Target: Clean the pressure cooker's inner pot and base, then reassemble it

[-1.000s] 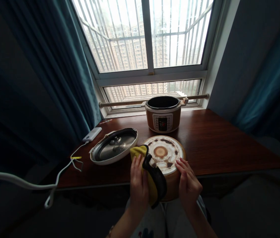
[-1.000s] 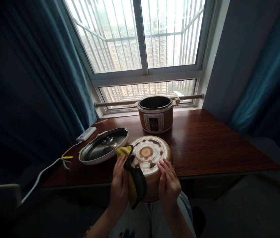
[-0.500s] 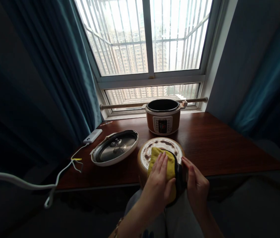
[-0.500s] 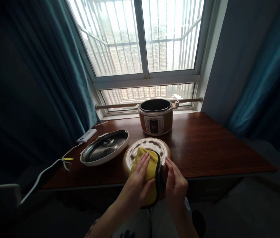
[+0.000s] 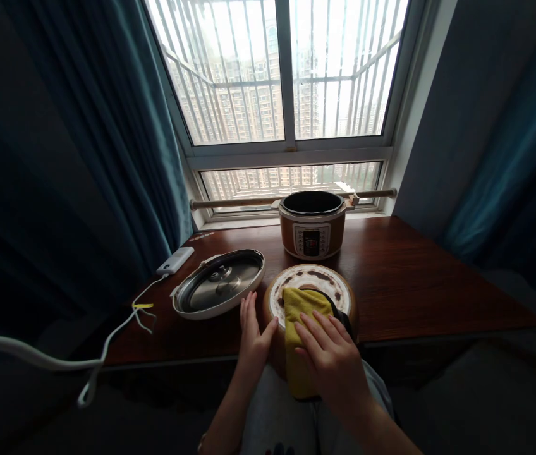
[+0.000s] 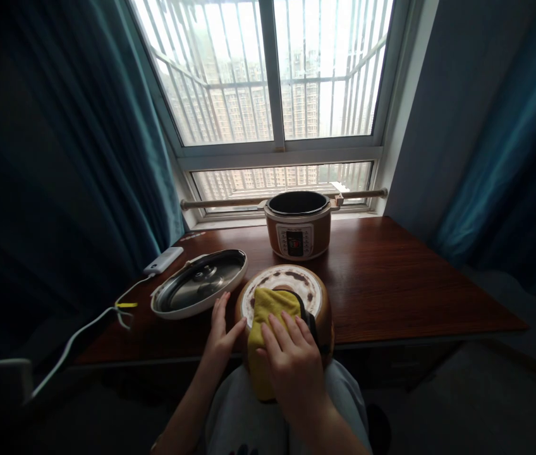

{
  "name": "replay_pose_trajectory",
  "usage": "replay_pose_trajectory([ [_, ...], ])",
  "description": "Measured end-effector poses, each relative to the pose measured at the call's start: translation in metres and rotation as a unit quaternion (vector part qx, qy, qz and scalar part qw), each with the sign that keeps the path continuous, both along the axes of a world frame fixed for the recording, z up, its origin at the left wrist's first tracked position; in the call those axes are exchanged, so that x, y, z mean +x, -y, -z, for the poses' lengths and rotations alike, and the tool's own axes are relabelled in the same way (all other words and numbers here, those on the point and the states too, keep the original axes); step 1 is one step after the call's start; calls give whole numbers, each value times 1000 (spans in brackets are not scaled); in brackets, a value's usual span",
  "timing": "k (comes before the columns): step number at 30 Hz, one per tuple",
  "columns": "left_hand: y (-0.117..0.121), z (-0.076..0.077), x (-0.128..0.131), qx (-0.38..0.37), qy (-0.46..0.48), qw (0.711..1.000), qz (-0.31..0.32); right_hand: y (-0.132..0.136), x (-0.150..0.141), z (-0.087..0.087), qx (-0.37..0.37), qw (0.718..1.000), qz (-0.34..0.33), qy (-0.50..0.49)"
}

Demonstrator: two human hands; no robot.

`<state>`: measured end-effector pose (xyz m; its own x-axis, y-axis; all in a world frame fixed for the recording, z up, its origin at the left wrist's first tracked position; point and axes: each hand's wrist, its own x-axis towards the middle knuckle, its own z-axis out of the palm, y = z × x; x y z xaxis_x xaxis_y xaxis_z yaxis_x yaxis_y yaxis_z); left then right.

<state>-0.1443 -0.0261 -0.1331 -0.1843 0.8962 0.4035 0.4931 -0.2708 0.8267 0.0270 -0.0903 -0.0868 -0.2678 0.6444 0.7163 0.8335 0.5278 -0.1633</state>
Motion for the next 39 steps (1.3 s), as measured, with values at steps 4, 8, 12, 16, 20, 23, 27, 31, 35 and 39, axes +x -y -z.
replay_pose_trajectory([
  [4,2,5,1,-23,12,1000,-2,-5,32,3,-3,1000,3,-18],
  [8,6,-1,7,-26,-3,1000,-17,-28,70,-1,-53,997,-3,-47],
  [12,7,-4,10,-10,-17,999,-39,-60,86,-8,-97,994,6,-40],
  [16,8,-3,11,-14,-21,999,-31,-76,68,-21,-123,991,-40,35],
  [20,8,-1,10,-12,-28,999,-27,-75,29,-29,-122,977,-142,103],
  [23,7,2,9,-3,-39,999,-29,-82,4,-26,-100,969,-179,136],
  [27,5,3,9,6,-49,998,-33,-114,-9,-19,-77,967,-182,158],
  [31,7,-3,12,21,-64,996,-55,-152,-6,-21,-107,960,-173,192],
  [35,8,-11,13,41,-74,995,-61,-174,-1,-28,-209,948,-81,226],
  [39,7,-12,13,23,-26,999,-34,-185,13,-30,-273,933,10,232],
])
